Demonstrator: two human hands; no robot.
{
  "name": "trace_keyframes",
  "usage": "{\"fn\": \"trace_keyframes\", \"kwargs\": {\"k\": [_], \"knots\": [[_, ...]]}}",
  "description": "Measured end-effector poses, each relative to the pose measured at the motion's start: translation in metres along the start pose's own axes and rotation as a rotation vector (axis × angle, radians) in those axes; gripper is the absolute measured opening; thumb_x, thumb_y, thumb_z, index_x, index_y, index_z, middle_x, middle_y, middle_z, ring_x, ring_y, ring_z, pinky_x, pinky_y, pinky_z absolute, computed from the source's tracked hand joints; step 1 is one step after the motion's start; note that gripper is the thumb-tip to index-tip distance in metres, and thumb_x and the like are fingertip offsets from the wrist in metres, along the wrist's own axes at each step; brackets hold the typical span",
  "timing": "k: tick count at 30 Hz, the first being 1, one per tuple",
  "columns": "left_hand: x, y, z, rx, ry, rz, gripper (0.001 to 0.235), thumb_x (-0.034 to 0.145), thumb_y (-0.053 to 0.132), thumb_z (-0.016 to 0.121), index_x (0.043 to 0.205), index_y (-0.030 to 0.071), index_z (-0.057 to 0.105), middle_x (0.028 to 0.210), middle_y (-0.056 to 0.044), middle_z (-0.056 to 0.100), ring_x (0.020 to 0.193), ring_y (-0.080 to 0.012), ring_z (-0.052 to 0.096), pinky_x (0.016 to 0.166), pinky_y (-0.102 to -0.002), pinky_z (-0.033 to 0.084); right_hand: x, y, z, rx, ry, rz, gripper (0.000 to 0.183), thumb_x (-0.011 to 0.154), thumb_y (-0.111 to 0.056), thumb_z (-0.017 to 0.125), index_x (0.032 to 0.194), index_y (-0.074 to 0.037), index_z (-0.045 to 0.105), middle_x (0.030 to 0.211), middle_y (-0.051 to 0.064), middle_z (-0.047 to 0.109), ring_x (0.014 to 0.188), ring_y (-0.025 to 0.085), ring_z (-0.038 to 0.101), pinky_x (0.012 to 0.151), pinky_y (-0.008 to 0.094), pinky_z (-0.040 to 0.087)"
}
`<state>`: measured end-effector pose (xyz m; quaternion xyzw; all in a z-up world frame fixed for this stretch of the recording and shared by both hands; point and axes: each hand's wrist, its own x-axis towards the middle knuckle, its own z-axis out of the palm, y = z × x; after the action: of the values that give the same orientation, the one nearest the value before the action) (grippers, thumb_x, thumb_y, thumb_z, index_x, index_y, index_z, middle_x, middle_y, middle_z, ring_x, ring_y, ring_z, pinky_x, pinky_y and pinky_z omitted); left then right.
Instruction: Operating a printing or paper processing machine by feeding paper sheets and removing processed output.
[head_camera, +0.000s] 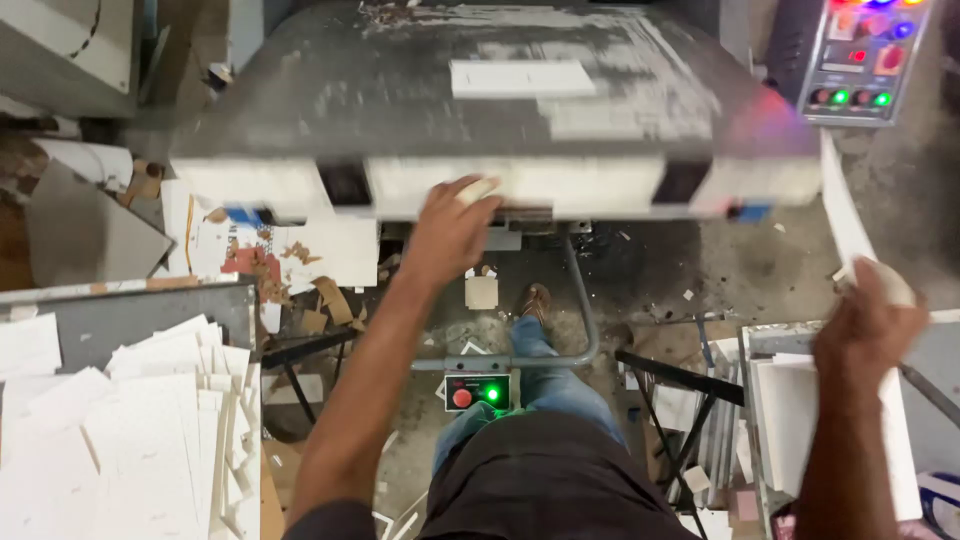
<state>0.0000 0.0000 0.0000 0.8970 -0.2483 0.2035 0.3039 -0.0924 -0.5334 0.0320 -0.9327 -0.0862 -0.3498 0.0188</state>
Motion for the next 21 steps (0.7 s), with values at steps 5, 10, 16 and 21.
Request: {"fn": "trace_keyframes", "kwargs": {"k": [5,10,16,21], "knots": [[-0.009,-0.023,0.101,0.099,-0.381,-0.225,0.063,0.092,0.039,0.062,0.146,0.009,0.048,0.161,-0.015,0.037,0.149,-0.0341,0.029,0.119,-0.052,0.024,0.061,-0.083,0.070,0.370,-0.122,-0.020,0.024,0.109,0.003,0.057,0.128,-0.005,0.069,0.111,0.018,0.069,0.097,0.031,0.068,0.079,0.042,0.056],[-0.074,0.000,0.121,0.217,-0.763,-0.453,0.094,0.093,0.071,0.047,0.160,0.010,0.025,0.168,-0.015,0.022,0.156,-0.0322,0.010,0.125,-0.052,0.009,0.084,-0.179,0.126,0.491,-0.063,-0.287,0.021,0.101,0.008,0.059,0.115,-0.001,0.072,0.104,0.017,0.074,0.085,0.031,0.073,0.068,0.041,0.058],[-0.153,0.041,0.103,0.235,-0.743,-0.335,0.098,0.090,0.071,0.050,0.158,0.004,0.026,0.162,-0.021,0.029,0.155,-0.0352,0.014,0.123,-0.057,0.009,0.007,-0.232,0.200,0.264,-0.575,-0.345,0.048,0.086,0.000,0.060,0.131,-0.013,0.070,0.143,0.009,0.063,0.125,0.033,0.055,0.100,0.056,0.037],[-0.229,0.035,0.095,0.227,-0.465,-0.268,0.046,0.096,0.017,0.058,0.143,0.012,0.058,0.142,-0.010,0.058,0.139,-0.0330,0.047,0.115,-0.057,0.032,-0.019,-0.249,0.228,0.363,-0.583,-0.423,0.048,0.088,-0.002,0.058,0.134,-0.011,0.068,0.145,0.010,0.059,0.129,0.033,0.052,0.104,0.055,0.036]]}}
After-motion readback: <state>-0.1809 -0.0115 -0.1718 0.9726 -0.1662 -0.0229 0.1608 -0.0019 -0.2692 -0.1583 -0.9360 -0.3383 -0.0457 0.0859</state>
